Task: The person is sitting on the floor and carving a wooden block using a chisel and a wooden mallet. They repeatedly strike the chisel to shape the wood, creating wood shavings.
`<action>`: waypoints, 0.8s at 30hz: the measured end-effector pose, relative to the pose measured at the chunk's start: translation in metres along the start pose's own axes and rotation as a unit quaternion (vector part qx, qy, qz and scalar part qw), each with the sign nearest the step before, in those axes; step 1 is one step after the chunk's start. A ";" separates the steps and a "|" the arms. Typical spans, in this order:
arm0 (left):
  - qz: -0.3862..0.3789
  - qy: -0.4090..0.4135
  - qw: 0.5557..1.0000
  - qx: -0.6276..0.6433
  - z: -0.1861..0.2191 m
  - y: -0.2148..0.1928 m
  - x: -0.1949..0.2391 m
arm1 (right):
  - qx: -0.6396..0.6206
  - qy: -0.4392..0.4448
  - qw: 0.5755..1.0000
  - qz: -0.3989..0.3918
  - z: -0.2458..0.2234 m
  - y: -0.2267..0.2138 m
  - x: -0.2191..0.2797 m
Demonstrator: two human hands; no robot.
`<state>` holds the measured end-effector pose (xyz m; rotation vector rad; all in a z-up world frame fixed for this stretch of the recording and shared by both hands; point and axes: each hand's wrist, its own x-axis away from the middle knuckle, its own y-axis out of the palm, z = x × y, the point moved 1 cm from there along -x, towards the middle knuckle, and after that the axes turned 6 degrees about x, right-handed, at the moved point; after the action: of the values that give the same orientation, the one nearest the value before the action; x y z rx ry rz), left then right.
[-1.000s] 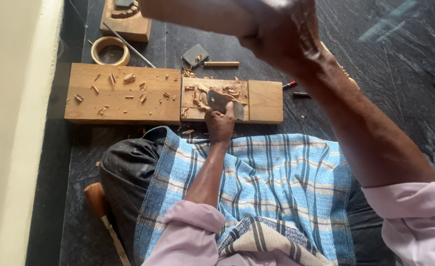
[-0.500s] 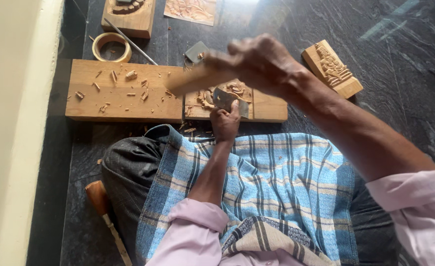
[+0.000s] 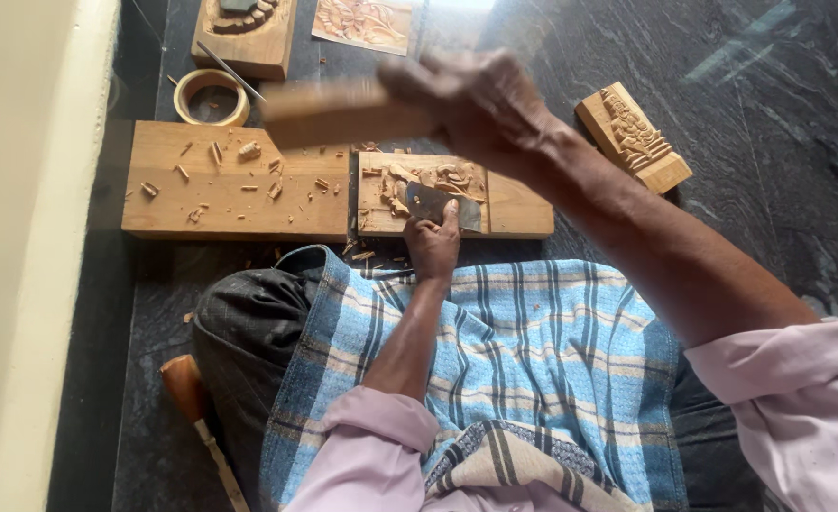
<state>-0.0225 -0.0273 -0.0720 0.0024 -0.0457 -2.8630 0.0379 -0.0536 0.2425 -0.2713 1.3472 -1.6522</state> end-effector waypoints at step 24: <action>0.016 0.074 0.996 -0.043 0.024 0.018 0.011 | -0.151 0.138 0.941 -0.268 -0.005 0.015 0.020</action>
<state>-0.0279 -0.0470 -0.0476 0.1944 0.1061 -2.8217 0.0319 -0.0646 0.2201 -0.6531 1.8626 -1.9740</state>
